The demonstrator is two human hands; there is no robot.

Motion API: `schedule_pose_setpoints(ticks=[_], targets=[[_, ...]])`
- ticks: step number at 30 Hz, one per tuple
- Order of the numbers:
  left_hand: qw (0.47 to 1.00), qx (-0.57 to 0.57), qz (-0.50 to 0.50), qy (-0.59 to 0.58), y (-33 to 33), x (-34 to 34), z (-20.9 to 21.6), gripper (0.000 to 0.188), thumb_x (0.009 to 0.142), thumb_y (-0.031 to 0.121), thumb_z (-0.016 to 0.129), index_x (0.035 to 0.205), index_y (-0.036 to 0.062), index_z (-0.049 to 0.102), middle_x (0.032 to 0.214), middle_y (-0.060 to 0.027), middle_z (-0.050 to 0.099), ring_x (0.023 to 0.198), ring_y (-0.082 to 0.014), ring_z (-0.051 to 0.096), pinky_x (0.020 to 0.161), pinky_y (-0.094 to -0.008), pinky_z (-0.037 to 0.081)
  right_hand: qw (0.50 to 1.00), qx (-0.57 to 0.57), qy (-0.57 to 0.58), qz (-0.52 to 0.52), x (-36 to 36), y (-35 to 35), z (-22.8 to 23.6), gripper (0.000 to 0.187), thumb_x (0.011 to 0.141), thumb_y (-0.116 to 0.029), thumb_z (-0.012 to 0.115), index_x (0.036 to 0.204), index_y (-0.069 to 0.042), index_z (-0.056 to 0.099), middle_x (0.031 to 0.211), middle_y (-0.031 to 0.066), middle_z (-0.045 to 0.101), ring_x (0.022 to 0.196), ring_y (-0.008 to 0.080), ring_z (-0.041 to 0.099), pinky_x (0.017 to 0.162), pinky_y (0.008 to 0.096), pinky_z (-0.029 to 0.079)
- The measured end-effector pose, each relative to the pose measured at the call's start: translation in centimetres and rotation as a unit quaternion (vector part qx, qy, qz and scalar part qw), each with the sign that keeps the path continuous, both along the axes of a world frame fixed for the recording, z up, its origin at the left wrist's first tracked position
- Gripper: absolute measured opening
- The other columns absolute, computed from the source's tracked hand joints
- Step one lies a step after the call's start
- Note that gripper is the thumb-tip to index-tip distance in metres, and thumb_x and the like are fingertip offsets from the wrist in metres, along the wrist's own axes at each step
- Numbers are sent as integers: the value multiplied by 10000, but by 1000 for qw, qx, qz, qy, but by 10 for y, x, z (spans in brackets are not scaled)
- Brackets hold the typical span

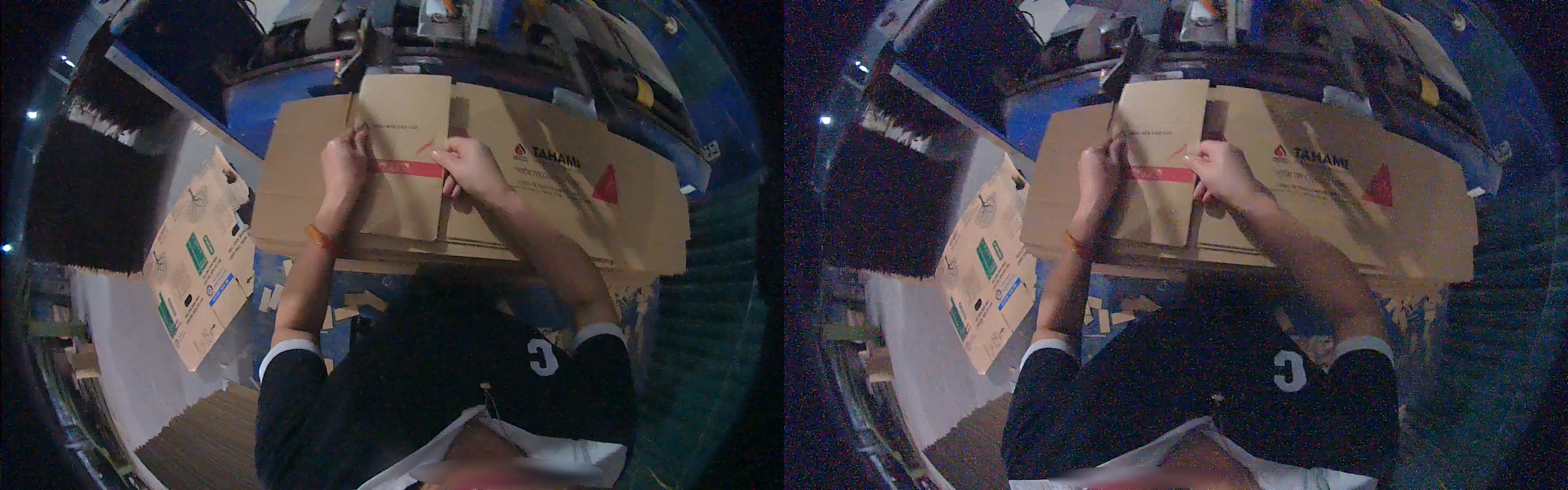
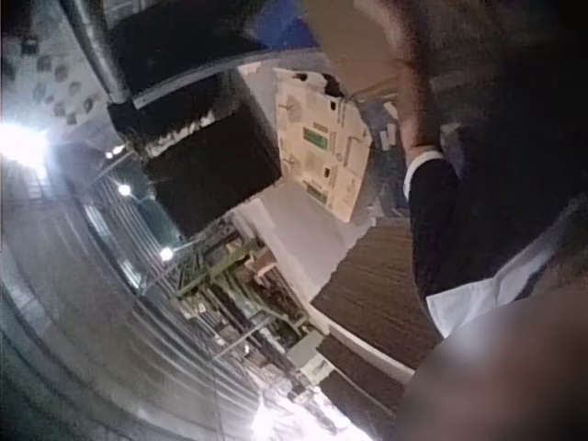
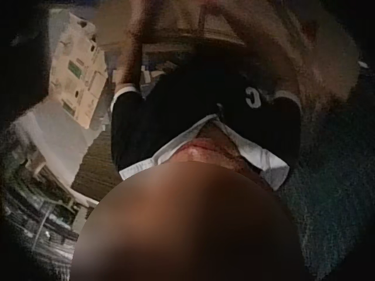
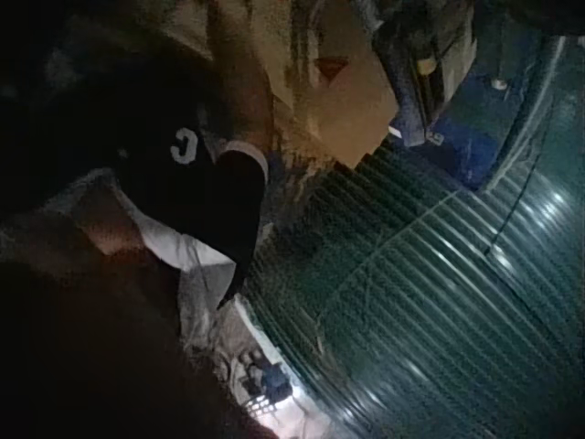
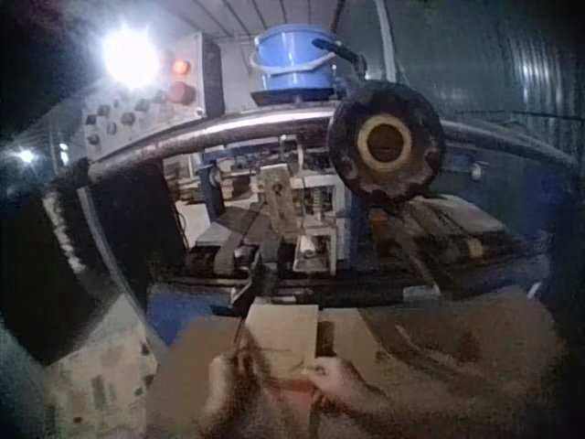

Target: The person repeatedly folds flat cardboard sheets into box shapes on a workbench. They align flaps, press creases, and stack the folded boxes. The process is continuous and repetitive, with no tools visible.

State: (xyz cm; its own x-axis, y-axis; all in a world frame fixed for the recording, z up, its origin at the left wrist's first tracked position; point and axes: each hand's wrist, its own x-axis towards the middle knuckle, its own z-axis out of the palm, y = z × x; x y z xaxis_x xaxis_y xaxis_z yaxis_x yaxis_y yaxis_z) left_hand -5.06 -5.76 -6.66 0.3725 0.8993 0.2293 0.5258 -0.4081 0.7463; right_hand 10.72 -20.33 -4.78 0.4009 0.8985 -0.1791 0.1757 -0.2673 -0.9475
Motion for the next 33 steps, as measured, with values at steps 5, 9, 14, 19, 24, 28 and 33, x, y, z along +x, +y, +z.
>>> schedule_pose_setpoints(ticks=[5,9,14,19,24,28,33], targets=[[990,107,9,96,3,5,-7,249,910,252,549,866,22,636,795,-230,639,806,-432,615,690,-509,469,960,0,-277,24,6,-41,21,256,903,-270,593,819,-29,624,643,79,616,549,191,610,523,326,482],[995,50,-22,87,10,6,0,254,913,250,544,991,31,647,820,-247,632,831,-426,613,708,-492,472,877,25,-478,-34,10,-128,24,299,854,-360,622,1001,-102,642,979,112,639,954,309,594,842,404,454],[978,-41,-193,-74,-12,-22,34,513,882,276,610,1309,23,484,1314,-256,484,1152,-384,530,882,-414,462,817,-226,-524,-85,23,-219,25,677,793,-482,644,1364,-164,465,1422,130,406,1263,402,384,1047,558,250],[909,177,-365,99,-69,-62,41,807,723,300,753,1392,39,384,1490,-208,265,1358,-368,318,1084,-423,318,796,-305,-515,-93,32,-235,14,737,785,-490,649,1402,-150,430,1486,122,335,1332,426,307,1076,565,214],[909,261,-323,41,-25,-32,6,612,801,93,641,1363,15,413,1420,-209,369,1304,-391,371,1075,-454,326,833,-218,-503,-75,67,-204,7,689,799,-478,642,1368,-129,469,1458,151,374,1347,435,281,1095,506,236],[901,304,-309,-21,34,16,-9,504,825,-14,529,1322,-13,446,1334,-215,441,1233,-395,429,1031,-442,371,794,-133,-592,-43,121,-157,4,586,844,-436,610,1330,-125,507,1451,137,388,1343,391,308,1087,486,266],[892,387,-233,-8,80,99,10,516,773,-3,576,1279,-13,473,1243,-215,513,1123,-381,504,957,-449,418,813,-65,-570,-101,192,-99,-9,487,853,-425,592,1257,-155,573,1338,120,498,1286,339,402,1074,457,314]])
